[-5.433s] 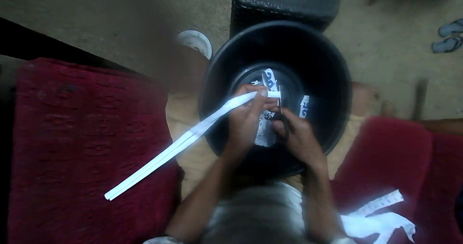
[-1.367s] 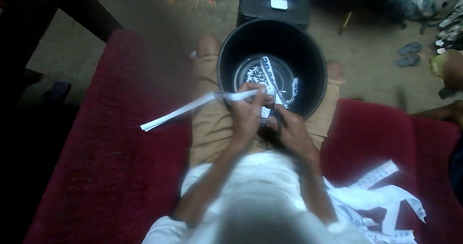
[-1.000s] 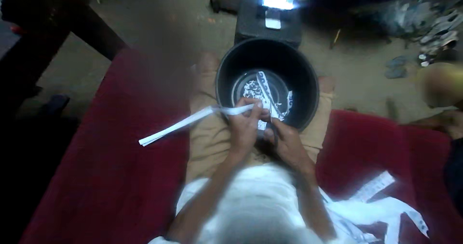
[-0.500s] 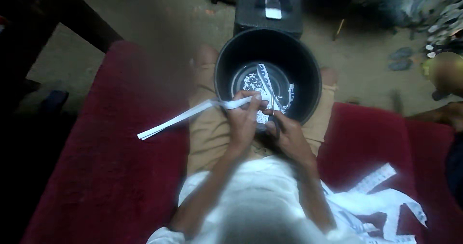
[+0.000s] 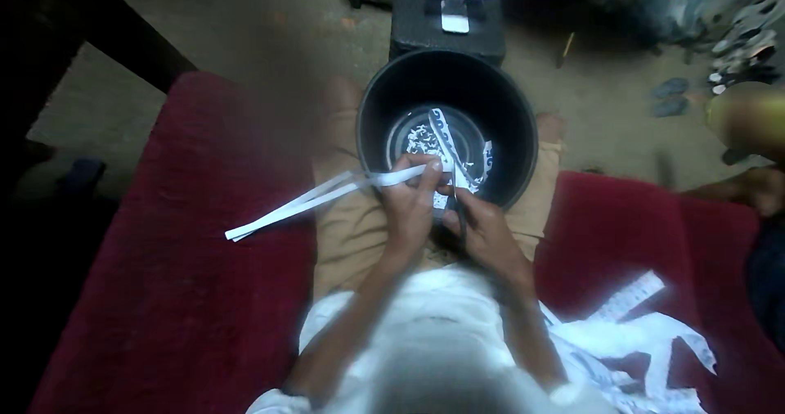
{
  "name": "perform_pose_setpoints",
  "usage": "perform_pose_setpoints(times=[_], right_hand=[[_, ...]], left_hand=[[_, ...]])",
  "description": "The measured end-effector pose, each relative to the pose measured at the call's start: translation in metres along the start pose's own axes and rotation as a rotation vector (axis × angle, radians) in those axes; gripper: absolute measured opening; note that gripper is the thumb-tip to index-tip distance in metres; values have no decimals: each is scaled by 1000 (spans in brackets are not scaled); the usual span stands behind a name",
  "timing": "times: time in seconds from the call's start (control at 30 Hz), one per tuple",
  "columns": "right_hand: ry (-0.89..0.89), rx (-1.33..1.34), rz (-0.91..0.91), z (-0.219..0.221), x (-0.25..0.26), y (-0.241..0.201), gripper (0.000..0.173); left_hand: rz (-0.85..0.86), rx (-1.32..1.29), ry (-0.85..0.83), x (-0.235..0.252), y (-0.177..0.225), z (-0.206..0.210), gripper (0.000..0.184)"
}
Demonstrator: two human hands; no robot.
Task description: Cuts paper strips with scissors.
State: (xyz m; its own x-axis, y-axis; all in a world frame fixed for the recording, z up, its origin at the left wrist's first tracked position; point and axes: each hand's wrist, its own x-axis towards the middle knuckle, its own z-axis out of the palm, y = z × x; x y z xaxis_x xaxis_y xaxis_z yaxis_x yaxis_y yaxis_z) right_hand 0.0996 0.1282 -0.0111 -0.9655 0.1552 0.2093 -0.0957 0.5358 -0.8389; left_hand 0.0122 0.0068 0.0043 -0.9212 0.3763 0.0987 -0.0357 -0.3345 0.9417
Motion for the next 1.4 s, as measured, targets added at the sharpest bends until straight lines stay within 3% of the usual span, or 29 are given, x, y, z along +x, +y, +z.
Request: perform_pose_setpoints(times=[0.43, 1.4], right_hand=[[10, 17, 13, 2, -1, 1, 38], [5, 12, 5, 2, -1, 5, 44]], left_hand=[[11, -33, 31, 0, 1, 3, 10], [11, -31, 23, 1, -6, 2, 11]])
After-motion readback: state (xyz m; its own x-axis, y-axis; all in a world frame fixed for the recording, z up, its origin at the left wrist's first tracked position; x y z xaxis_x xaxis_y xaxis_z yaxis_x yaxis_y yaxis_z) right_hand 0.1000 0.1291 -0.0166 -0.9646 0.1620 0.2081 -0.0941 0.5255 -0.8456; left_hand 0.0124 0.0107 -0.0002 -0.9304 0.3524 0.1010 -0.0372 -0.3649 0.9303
